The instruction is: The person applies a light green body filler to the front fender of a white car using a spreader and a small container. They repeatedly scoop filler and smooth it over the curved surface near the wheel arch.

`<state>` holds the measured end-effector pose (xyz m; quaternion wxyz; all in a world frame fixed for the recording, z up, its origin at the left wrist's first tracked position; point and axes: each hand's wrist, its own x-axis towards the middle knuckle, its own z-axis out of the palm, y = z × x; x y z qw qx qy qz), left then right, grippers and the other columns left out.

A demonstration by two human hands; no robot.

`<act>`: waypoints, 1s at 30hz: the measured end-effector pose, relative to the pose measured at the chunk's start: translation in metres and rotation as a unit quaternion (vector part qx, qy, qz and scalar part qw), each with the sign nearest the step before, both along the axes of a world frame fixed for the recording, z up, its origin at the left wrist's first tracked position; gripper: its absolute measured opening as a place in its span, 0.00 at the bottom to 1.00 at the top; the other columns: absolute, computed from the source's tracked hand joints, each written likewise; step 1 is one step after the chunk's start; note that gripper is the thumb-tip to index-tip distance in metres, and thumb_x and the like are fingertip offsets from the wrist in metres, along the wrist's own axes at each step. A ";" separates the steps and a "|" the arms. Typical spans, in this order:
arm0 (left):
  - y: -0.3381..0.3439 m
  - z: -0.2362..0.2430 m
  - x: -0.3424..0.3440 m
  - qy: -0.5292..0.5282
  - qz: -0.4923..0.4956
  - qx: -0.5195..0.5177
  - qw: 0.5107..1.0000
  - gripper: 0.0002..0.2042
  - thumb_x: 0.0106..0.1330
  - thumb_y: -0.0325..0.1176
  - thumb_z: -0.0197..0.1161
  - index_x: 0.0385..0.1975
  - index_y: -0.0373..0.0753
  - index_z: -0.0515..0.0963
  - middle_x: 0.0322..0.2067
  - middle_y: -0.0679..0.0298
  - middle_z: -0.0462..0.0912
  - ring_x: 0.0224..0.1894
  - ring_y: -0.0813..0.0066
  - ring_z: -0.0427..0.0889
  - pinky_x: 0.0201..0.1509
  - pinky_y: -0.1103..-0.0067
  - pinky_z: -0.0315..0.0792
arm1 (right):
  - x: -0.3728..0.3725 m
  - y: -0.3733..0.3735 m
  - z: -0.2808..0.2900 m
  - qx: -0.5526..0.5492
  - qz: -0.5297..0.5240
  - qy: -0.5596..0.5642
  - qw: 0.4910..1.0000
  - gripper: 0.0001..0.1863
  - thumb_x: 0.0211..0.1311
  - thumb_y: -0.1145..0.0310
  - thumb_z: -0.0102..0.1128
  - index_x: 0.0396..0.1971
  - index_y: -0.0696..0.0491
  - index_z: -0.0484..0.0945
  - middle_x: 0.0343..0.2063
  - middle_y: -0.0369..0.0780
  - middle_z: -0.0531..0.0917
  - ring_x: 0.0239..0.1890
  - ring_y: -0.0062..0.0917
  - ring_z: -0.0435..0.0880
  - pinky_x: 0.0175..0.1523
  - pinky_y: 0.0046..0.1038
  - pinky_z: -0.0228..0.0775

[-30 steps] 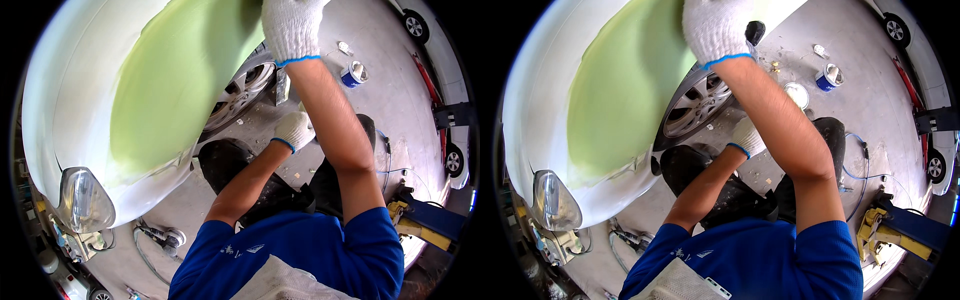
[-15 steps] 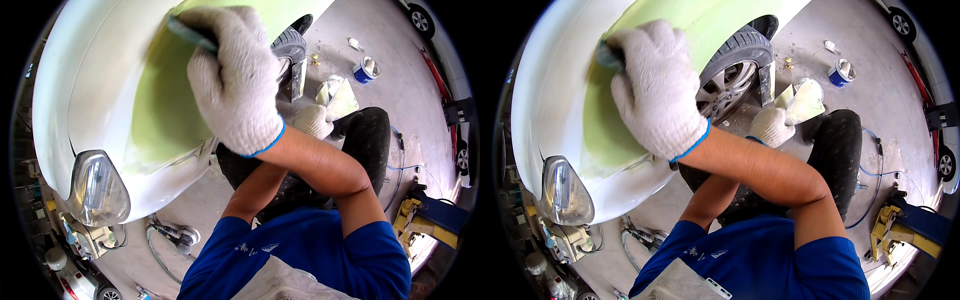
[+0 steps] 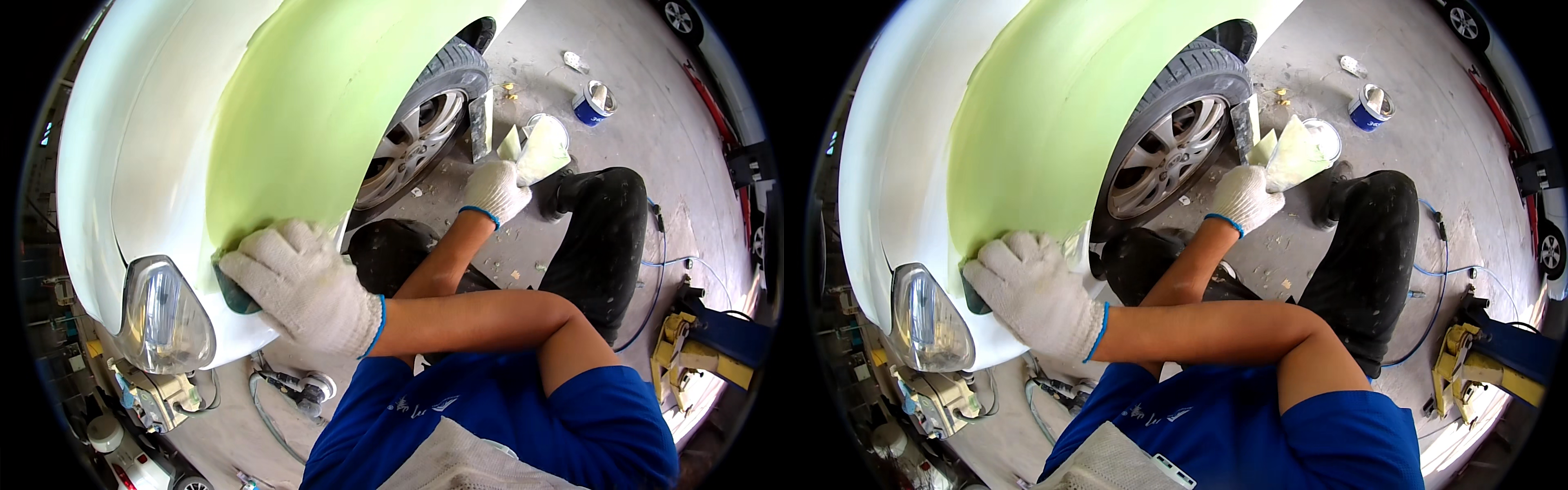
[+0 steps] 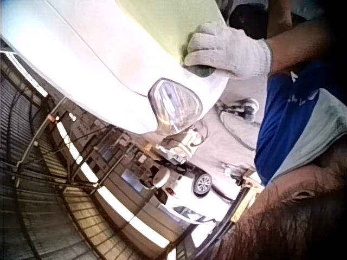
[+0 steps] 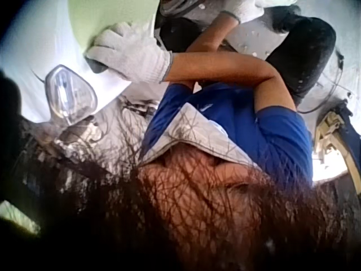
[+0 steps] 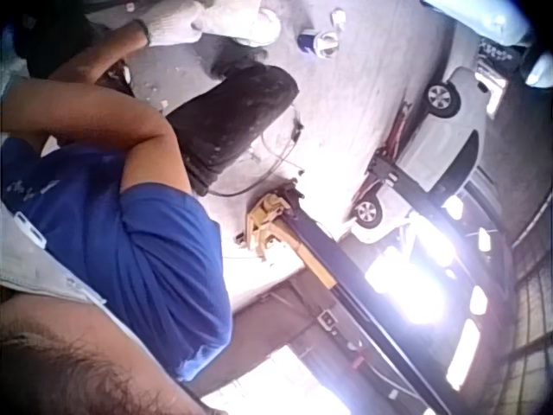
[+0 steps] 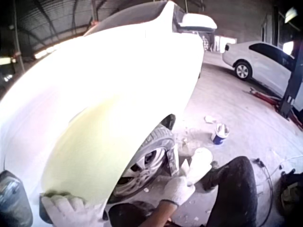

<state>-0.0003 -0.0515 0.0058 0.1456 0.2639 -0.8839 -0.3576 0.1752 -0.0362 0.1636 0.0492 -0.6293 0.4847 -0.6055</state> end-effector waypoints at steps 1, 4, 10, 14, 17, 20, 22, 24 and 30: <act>-0.002 -0.003 -0.003 0.007 -0.006 -0.001 1.000 0.16 0.53 0.42 0.68 0.29 0.33 0.86 0.28 0.41 0.84 0.35 0.42 0.86 0.43 0.57 0.80 | -0.007 0.001 0.004 0.017 0.040 -0.007 0.999 0.27 0.42 0.68 0.67 0.49 0.54 0.81 0.43 0.42 0.79 0.45 0.39 0.77 0.51 0.40 0.73; -0.005 -0.009 -0.009 -0.009 0.001 -0.001 1.000 0.16 0.53 0.42 0.68 0.29 0.33 0.86 0.28 0.41 0.84 0.35 0.42 0.86 0.43 0.57 0.80 | -0.032 0.009 0.015 0.078 0.123 -0.088 0.985 0.21 0.49 0.72 0.61 0.47 0.51 0.81 0.42 0.39 0.77 0.47 0.36 0.77 0.52 0.37 0.72; -0.001 -0.007 -0.016 -0.125 0.035 0.017 0.991 0.15 0.54 0.42 0.69 0.32 0.34 0.86 0.31 0.44 0.86 0.37 0.43 0.87 0.45 0.58 0.81 | -0.215 -0.029 0.013 0.067 0.006 -0.243 0.968 0.14 0.67 0.77 0.50 0.48 0.59 0.80 0.41 0.37 0.84 0.39 0.19 0.82 0.44 0.26 0.77; -0.002 -0.006 -0.024 -0.150 0.024 0.043 0.987 0.17 0.55 0.45 0.70 0.32 0.35 0.86 0.32 0.41 0.85 0.39 0.43 0.86 0.46 0.57 0.80 | -0.356 -0.093 0.003 0.096 -0.079 -0.424 0.897 0.12 0.66 0.78 0.50 0.43 0.60 0.82 0.41 0.39 0.86 0.40 0.25 0.84 0.50 0.28 0.77; -0.002 -0.014 -0.027 -0.145 0.026 0.029 0.989 0.17 0.54 0.45 0.70 0.31 0.35 0.86 0.32 0.41 0.85 0.39 0.43 0.86 0.45 0.57 0.80 | -0.416 -0.130 -0.017 0.092 -0.111 -0.429 0.892 0.12 0.65 0.78 0.50 0.44 0.59 0.82 0.41 0.39 0.86 0.40 0.26 0.84 0.50 0.28 0.77; -0.003 -0.018 -0.029 -0.149 0.020 0.035 0.988 0.17 0.54 0.45 0.70 0.31 0.34 0.86 0.31 0.41 0.85 0.38 0.42 0.86 0.44 0.56 0.80 | -0.435 -0.151 -0.024 0.088 -0.121 -0.411 0.899 0.13 0.65 0.78 0.51 0.44 0.58 0.82 0.41 0.39 0.85 0.40 0.27 0.84 0.49 0.29 0.77; -0.002 -0.017 -0.029 -0.157 0.020 0.027 0.987 0.17 0.54 0.45 0.70 0.32 0.34 0.86 0.31 0.41 0.85 0.38 0.42 0.86 0.44 0.56 0.80 | -0.439 -0.162 -0.025 0.084 -0.127 -0.396 0.906 0.13 0.64 0.78 0.51 0.44 0.57 0.82 0.40 0.40 0.85 0.39 0.27 0.84 0.49 0.29 0.77; -0.003 -0.015 -0.031 -0.159 0.020 0.025 0.987 0.17 0.54 0.44 0.70 0.32 0.34 0.86 0.31 0.41 0.85 0.38 0.42 0.86 0.44 0.56 0.80 | -0.440 -0.167 -0.025 0.076 -0.134 -0.373 0.915 0.13 0.64 0.78 0.51 0.44 0.56 0.83 0.40 0.40 0.85 0.39 0.28 0.84 0.49 0.30 0.77; -0.001 -0.022 -0.029 -0.151 0.027 0.039 0.987 0.17 0.54 0.44 0.70 0.32 0.34 0.85 0.31 0.41 0.85 0.38 0.42 0.86 0.45 0.55 0.80 | -0.399 -0.155 -0.019 0.032 -0.145 -0.277 0.949 0.14 0.62 0.78 0.51 0.45 0.54 0.83 0.40 0.40 0.84 0.38 0.30 0.83 0.47 0.31 0.77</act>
